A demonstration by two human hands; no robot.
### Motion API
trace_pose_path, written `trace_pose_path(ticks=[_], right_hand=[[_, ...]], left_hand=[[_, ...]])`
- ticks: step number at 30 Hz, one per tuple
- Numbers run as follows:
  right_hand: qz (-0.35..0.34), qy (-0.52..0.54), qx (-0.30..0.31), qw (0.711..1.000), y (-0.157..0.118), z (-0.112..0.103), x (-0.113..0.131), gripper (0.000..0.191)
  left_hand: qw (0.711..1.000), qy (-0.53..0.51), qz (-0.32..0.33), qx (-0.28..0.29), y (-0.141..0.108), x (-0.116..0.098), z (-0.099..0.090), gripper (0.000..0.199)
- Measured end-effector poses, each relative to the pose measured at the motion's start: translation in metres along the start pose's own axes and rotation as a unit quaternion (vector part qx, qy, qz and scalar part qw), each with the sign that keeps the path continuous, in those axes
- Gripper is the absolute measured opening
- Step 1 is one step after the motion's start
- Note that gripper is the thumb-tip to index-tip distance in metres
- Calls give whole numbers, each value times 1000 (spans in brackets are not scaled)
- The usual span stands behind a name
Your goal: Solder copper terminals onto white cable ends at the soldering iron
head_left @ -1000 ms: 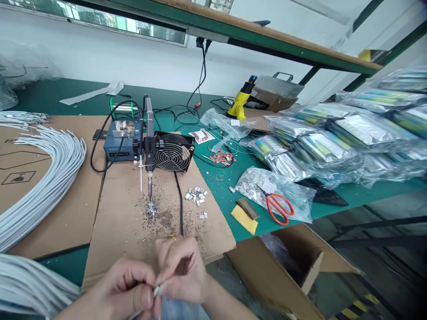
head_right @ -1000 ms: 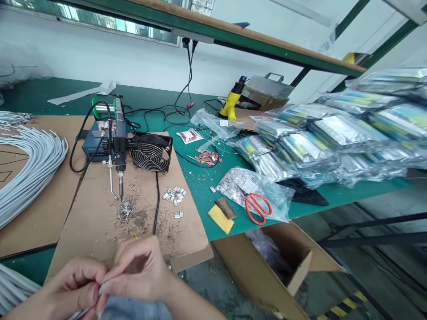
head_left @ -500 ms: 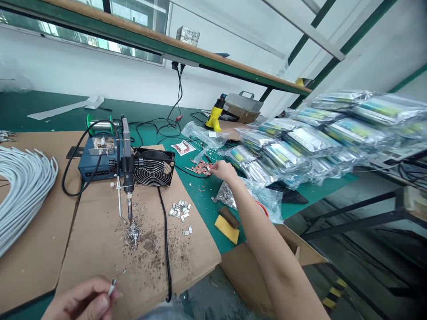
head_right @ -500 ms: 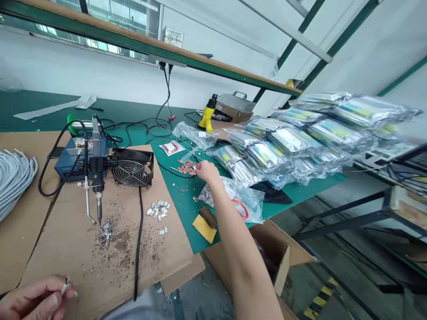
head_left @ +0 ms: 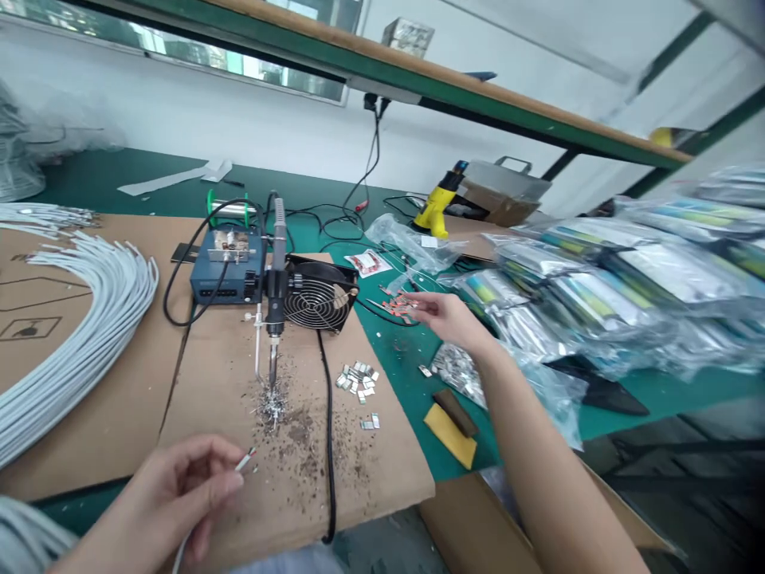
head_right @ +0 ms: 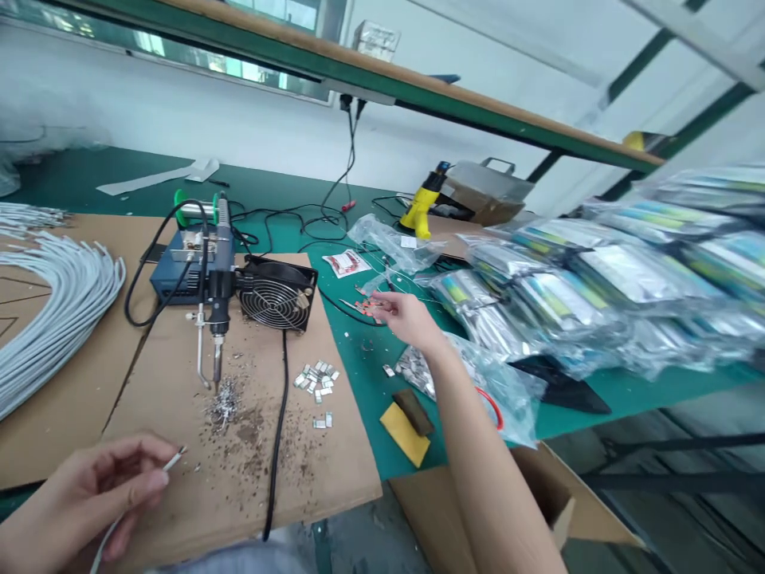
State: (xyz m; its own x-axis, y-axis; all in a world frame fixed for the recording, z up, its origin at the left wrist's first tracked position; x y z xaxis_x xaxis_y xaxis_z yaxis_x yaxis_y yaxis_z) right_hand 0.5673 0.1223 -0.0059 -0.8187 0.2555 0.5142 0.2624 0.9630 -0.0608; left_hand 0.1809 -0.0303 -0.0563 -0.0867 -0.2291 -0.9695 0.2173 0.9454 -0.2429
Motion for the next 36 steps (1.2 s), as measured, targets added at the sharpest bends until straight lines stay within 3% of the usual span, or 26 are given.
trace_pose_path(ticks=[4, 7, 9, 14, 19, 27, 32, 36], right_hand=[[-77, 70, 58, 993, -53, 12, 32, 25], [-180, 132, 68, 972, -96, 26, 61, 22], [-189, 138, 94, 968, -116, 41, 75, 21], [-122, 223, 280, 926, -140, 83, 95, 17], [-128, 243, 293, 916, -140, 106, 107, 10], [87, 405, 437, 798, -137, 144, 115, 16], [120, 482, 435, 751, -134, 151, 116, 41], [122, 510, 439, 729, -136, 153, 116, 44]], left_hand=[[990, 94, -4, 105, 22, -12, -4, 37], [976, 146, -14, 161, 41, -17, -7, 36], [970, 160, -9, 181, 52, -21, -8, 36], [969, 155, 0, 191, 70, -30, -7, 35], [973, 134, 10, 186, 73, -30, -4, 31], [976, 119, 46, 178, 78, -27, -4, 25], [980, 105, 26, 168, 78, -26, -4, 23], [980, 102, 25, 169, 76, -30, -3, 22]])
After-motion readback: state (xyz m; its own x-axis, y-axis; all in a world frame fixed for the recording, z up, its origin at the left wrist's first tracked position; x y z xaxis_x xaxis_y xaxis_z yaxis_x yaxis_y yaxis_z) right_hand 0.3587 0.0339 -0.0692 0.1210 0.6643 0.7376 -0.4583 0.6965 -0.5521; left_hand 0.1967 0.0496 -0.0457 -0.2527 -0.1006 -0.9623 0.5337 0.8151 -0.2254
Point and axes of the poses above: each hand's wrist, its own y-axis towards the middle knuckle, its own z-axis out of the palm, x = y × z, the point moved 4 cm from there along y, towards the middle knuckle, and after that the axes turned 13 degrees about z, right-handed, at the moved point
